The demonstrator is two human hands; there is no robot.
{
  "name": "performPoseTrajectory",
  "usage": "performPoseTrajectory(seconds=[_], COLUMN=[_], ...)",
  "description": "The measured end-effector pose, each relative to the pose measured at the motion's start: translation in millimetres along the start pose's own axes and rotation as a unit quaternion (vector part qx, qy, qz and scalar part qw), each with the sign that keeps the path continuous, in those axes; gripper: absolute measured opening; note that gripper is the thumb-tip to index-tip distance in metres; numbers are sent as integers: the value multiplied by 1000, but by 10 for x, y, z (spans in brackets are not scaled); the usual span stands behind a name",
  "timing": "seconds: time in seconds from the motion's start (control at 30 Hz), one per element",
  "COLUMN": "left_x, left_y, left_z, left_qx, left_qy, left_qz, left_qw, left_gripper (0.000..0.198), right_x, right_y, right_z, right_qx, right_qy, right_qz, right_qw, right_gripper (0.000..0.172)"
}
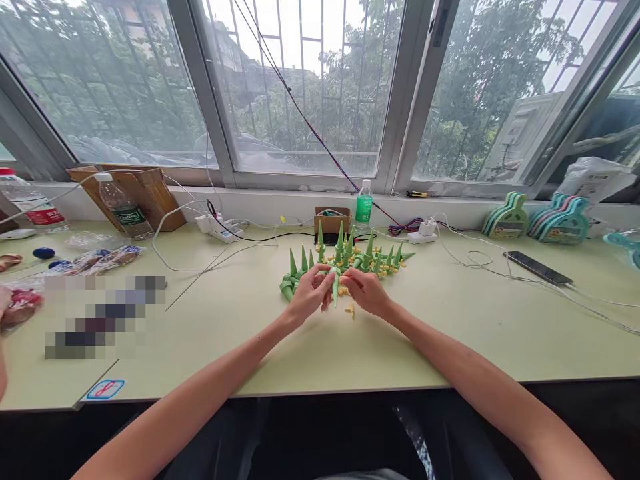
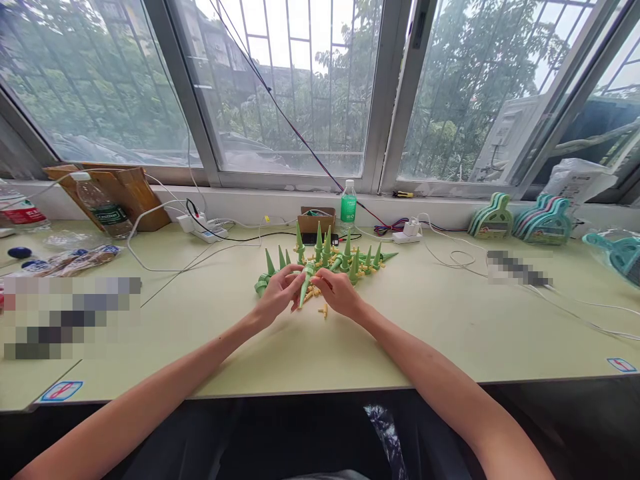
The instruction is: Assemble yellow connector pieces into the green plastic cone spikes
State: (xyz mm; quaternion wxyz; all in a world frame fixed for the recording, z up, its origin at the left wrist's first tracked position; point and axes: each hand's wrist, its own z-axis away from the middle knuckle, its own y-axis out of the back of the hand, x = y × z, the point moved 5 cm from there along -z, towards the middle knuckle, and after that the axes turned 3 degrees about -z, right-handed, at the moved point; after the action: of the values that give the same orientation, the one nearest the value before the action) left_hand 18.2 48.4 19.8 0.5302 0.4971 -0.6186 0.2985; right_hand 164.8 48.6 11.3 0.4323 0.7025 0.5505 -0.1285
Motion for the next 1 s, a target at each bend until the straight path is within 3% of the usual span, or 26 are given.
performPoseTrajectory(seconds=[0.3, 0.67, 1.0], left_x=[-57, -109, -70], left_y=[-11, -31, -28], left_z=[-10, 7, 8], left_qx=[-14, -11, 15], left_qy=[-52, -51, -56], left_qz=[-4, -68, -80], left_qw=[999, 996, 995], left_gripper=[35, 28, 26], right_x=[13, -75, -6], right_y=[-3, 18, -2], right_z=[-1, -22, -11], right_qx=[-2, 1, 12], right_qy=[10, -6, -37], right_qz=[4, 26, 7], right_qw=[1000, 1000, 999], right_gripper=[36, 44, 44])
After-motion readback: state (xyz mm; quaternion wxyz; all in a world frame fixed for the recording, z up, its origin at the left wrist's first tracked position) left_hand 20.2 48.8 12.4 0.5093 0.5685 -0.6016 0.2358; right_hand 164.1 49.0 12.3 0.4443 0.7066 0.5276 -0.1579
